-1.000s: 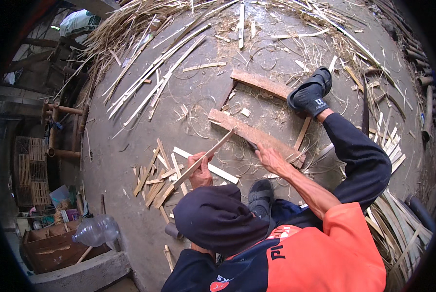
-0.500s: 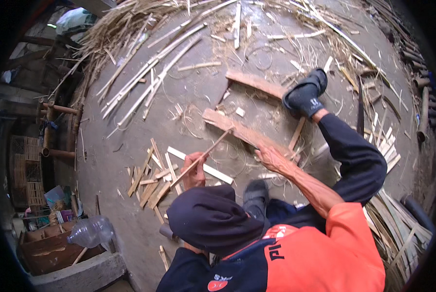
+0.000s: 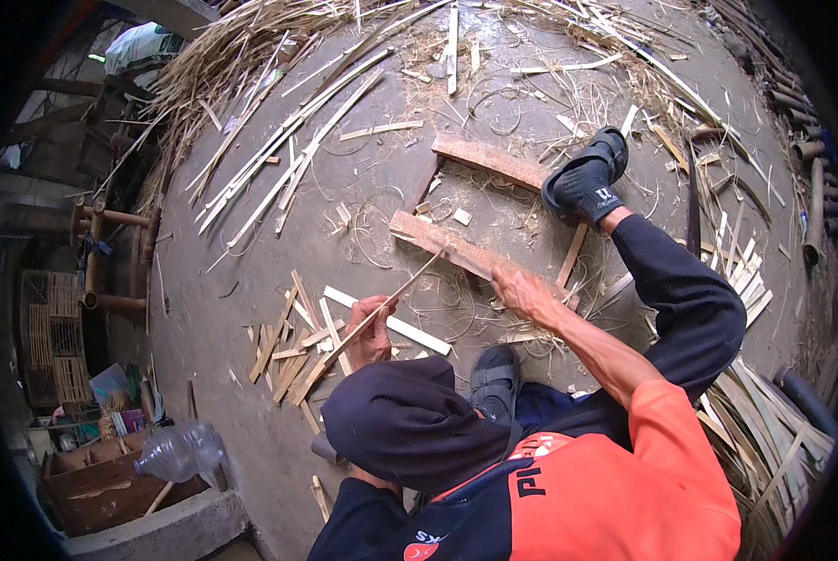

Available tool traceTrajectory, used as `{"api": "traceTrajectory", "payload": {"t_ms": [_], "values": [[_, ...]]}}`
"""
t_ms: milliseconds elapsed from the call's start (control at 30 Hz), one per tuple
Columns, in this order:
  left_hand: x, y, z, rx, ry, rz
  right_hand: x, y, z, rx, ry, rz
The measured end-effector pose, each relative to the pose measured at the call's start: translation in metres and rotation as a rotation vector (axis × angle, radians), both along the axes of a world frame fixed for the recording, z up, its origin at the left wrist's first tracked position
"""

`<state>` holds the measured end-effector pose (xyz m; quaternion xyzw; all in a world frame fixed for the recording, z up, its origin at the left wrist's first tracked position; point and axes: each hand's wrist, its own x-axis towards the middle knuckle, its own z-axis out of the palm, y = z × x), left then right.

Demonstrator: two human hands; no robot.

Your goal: The person sits on the floor and uses a large knife to split thin wooden strips into smaller pieces. They repeatedly pick up strips, position them on a wooden block, and strike them with the knife to separate them.

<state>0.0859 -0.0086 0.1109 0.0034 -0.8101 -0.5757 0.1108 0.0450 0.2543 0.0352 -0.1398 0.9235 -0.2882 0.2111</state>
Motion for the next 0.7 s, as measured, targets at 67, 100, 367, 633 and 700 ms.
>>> {"api": "traceTrajectory", "payload": {"t_ms": [67,100,367,633,700], "values": [[-0.001,0.001,-0.004,0.081,-0.003,0.027,0.013,0.001,-0.003,-0.087,0.037,0.056],[-0.005,0.001,-0.003,0.116,0.010,0.041,0.012,0.002,-0.002,-0.136,0.069,0.085],[-0.010,-0.002,-0.013,0.072,-0.085,0.217,0.034,-0.036,0.030,-0.176,0.060,0.117],[-0.012,-0.002,-0.008,0.150,-0.091,0.261,0.024,-0.012,-0.007,-0.103,0.051,-0.026],[-0.015,0.000,-0.003,0.140,-0.108,0.255,0.018,0.001,-0.020,-0.050,0.053,-0.131]]}}
